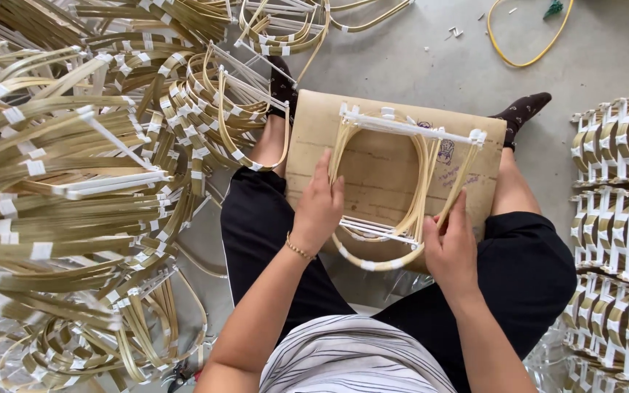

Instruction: The recorder assembles multiple layers of curved bamboo frames, aligning them and securing them with plastic ties.

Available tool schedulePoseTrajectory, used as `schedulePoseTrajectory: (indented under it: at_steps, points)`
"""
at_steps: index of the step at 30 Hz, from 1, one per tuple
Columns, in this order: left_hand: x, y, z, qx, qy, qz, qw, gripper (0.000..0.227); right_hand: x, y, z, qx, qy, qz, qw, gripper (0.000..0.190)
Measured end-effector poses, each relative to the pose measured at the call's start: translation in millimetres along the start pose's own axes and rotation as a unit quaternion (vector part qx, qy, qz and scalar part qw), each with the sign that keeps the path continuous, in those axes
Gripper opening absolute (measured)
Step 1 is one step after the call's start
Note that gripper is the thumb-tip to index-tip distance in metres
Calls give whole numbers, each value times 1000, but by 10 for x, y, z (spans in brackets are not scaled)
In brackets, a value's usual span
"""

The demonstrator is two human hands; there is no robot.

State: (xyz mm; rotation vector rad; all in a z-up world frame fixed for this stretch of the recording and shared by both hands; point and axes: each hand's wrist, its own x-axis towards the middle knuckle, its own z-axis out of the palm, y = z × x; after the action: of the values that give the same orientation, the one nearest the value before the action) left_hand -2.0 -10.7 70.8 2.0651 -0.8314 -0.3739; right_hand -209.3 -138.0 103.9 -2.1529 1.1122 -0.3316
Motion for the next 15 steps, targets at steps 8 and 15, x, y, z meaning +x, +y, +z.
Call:
schedulePoseTrajectory:
  at_steps: [8, 15]
  points:
    - [300, -222, 270, 96, -41, -64, 992, 53, 308, 429, 324, -23, 35, -51, 998, 73]
    - [394, -388, 384, 155, -26, -47, 986, 58, 396, 573, 464, -105, 48, -82, 990, 73]
